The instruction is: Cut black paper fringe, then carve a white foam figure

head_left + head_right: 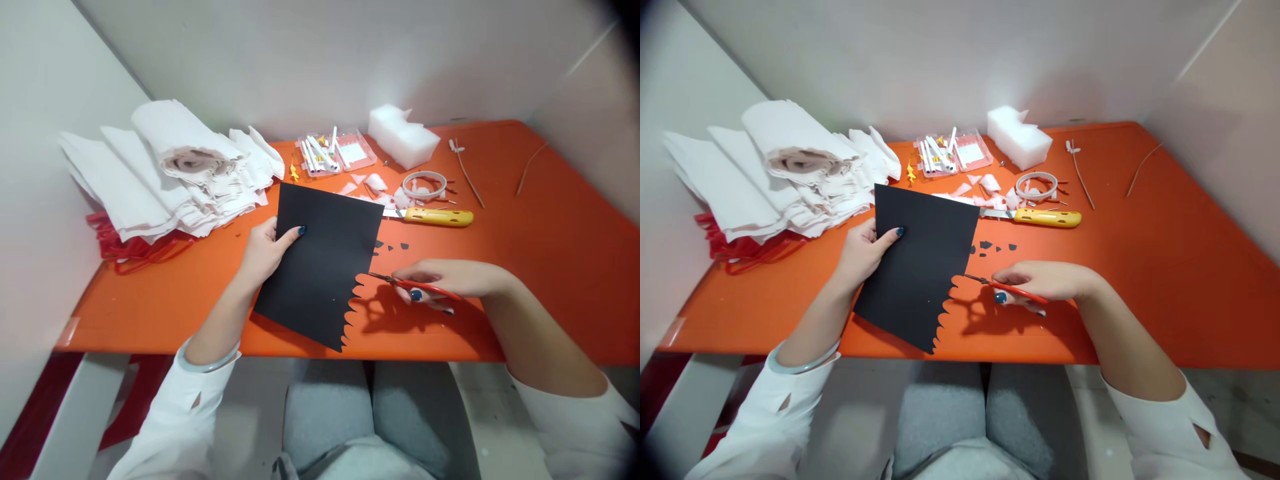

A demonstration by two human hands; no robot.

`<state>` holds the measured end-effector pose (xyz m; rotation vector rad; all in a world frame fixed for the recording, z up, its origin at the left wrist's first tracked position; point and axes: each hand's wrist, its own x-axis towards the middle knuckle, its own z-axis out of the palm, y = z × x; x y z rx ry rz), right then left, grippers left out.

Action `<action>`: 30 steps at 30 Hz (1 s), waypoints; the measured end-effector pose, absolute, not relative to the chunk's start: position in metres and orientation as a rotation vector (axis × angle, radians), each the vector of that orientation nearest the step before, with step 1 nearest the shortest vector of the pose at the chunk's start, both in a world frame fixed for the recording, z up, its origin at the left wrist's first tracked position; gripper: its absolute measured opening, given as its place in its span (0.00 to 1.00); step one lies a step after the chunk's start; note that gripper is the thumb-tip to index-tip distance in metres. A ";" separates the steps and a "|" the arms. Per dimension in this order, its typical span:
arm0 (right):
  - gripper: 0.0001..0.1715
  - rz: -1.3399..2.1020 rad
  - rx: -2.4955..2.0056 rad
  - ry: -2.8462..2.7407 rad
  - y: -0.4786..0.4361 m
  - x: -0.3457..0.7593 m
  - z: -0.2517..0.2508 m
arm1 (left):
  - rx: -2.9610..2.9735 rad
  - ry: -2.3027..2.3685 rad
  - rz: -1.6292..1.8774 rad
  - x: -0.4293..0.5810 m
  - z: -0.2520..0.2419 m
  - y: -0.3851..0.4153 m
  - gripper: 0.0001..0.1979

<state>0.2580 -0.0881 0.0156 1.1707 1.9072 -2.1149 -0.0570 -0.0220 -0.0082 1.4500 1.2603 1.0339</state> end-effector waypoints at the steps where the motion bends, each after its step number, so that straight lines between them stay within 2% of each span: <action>1: 0.14 -2.104 1.178 1.914 -0.088 0.257 0.015 | 1.454 1.251 1.027 -0.057 -0.009 -0.022 0.23; 12: 0.18 -2.009 1.202 2.027 -0.089 0.248 0.015 | 1.460 1.268 0.996 -0.055 -0.010 -0.024 0.22; 30: 0.14 -1.921 1.187 2.112 -0.089 0.245 0.020 | 1.465 1.262 0.968 -0.053 -0.010 -0.027 0.21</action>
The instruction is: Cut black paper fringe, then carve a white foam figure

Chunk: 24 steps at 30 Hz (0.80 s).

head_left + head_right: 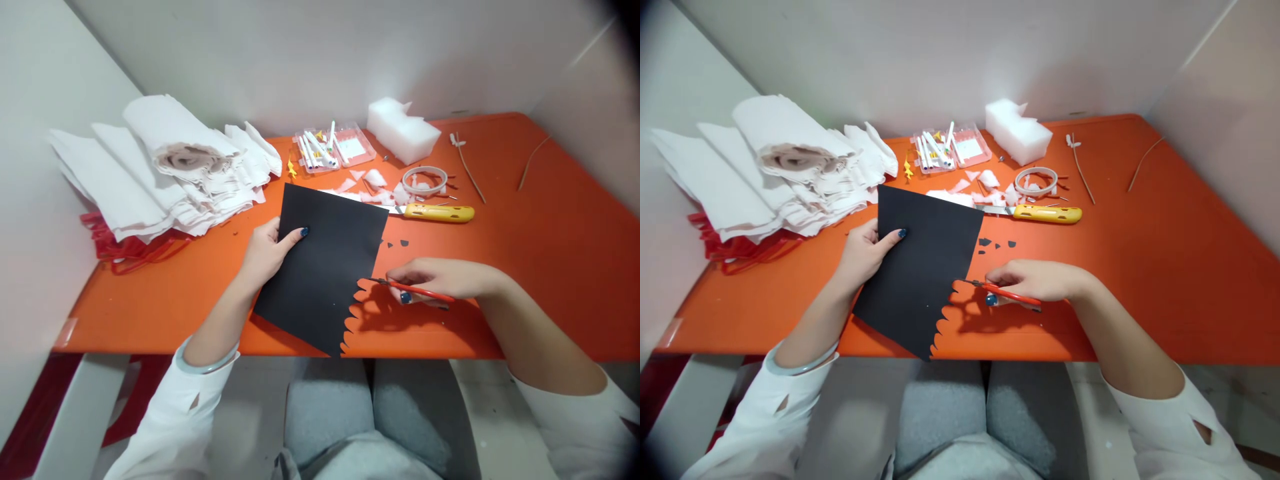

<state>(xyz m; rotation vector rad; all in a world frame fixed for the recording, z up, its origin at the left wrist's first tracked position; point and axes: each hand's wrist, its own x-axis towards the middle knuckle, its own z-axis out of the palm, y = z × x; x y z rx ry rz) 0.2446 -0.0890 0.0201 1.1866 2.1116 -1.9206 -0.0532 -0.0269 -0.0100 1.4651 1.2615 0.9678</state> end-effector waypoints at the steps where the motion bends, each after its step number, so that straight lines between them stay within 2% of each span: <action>1: 0.13 -1.909 1.177 2.125 -0.089 0.244 0.021 | 1.466 1.260 0.964 -0.053 -0.010 -0.027 0.21; 9: 0.09 -1.928 1.204 2.089 -0.089 0.248 0.018 | 1.483 1.292 0.983 -0.055 -0.009 -0.027 0.20; 17: 0.11 -2.153 1.194 1.948 -0.090 0.248 0.005 | 1.501 1.296 1.007 -0.055 -0.010 -0.027 0.22; 24: 0.12 -2.168 1.258 2.000 -0.090 0.246 0.002 | 1.518 1.309 1.061 -0.055 -0.011 -0.027 0.22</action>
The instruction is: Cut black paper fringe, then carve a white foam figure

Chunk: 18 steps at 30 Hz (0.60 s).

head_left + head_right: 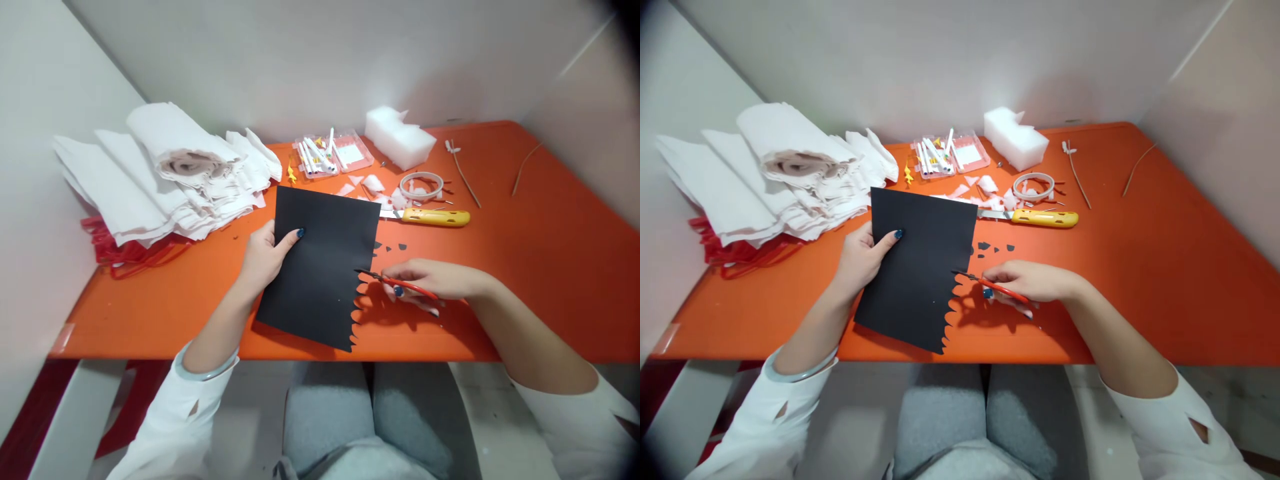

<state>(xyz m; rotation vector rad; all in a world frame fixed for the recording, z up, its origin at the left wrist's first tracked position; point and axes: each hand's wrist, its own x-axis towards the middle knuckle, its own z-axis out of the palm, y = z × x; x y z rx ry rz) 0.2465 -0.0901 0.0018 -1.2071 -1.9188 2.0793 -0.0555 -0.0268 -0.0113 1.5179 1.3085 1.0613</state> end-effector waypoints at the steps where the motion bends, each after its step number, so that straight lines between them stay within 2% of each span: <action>1: 0.11 2.092 -1.208 -1.907 -0.090 0.246 0.002 | 1.519 1.307 1.061 -0.055 -0.011 -0.027 0.22; 8: 0.16 2.126 -1.177 -1.884 -0.090 0.245 0.002 | 1.565 1.317 1.048 -0.054 -0.011 -0.028 0.20; 18: 0.14 2.033 -1.116 -1.773 -0.091 0.241 -0.002 | 1.543 1.299 1.165 -0.051 -0.012 -0.029 0.21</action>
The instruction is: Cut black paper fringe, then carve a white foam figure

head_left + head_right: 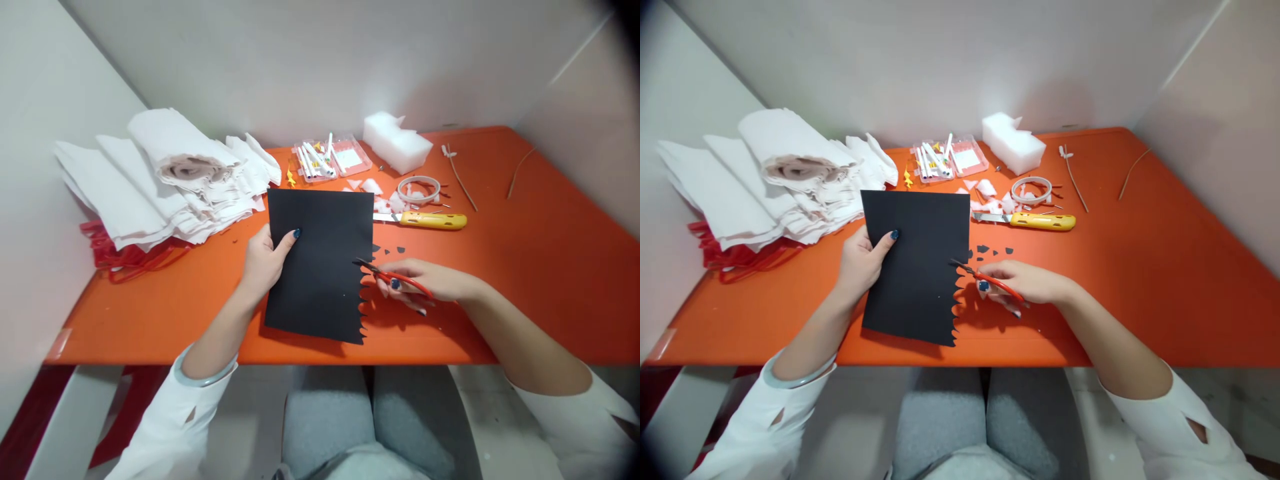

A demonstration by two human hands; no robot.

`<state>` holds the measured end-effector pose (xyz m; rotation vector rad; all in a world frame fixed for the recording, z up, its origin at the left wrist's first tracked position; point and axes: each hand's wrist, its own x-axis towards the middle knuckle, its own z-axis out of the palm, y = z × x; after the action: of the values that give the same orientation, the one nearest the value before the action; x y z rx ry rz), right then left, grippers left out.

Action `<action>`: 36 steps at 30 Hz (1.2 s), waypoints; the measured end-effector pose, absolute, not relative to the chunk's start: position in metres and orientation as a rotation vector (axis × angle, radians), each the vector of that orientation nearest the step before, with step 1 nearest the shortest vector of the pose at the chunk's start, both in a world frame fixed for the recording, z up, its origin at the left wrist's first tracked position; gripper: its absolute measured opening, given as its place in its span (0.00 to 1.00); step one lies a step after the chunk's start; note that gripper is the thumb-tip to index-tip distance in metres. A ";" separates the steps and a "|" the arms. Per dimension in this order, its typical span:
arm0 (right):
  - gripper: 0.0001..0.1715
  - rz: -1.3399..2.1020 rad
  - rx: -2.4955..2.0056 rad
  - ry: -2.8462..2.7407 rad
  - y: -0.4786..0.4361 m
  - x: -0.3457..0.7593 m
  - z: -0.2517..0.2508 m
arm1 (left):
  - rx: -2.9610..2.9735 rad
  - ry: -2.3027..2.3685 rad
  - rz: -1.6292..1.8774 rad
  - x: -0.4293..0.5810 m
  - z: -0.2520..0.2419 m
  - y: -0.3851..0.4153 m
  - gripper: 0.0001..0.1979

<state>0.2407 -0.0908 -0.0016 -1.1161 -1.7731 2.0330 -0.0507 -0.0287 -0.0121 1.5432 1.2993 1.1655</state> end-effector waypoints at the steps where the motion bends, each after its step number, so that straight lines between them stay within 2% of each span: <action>1: 0.14 2.017 -1.109 -1.752 -0.091 0.240 -0.003 | 1.538 1.300 1.178 -0.051 -0.013 -0.029 0.21; 9: 0.15 1.997 -1.105 -1.661 -0.091 0.234 -0.005 | 1.523 1.304 1.205 -0.048 -0.013 -0.029 0.21; 16: 0.24 1.912 -1.070 -1.531 -0.092 0.232 -0.009 | 1.433 1.254 1.177 -0.044 -0.007 -0.036 0.21; 21: 0.29 1.994 -1.010 -1.541 -0.091 0.243 -0.007 | 1.224 1.119 0.988 -0.059 0.000 -0.032 0.21; 25: 0.25 2.123 -0.991 -1.628 -0.090 0.250 -0.001 | 1.222 1.079 0.975 -0.069 0.007 -0.025 0.24; 31: 0.15 2.116 -1.177 -1.764 -0.090 0.249 0.008 | 1.504 1.168 0.881 -0.068 0.006 -0.021 0.20; 36: 0.15 2.070 -1.225 -1.810 -0.090 0.250 0.008 | 1.615 1.142 0.611 -0.072 0.003 -0.020 0.17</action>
<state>0.2498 -0.0904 0.0079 -1.2249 -1.8103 2.0695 -0.0722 -0.0199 0.0033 1.6152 1.1418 0.6114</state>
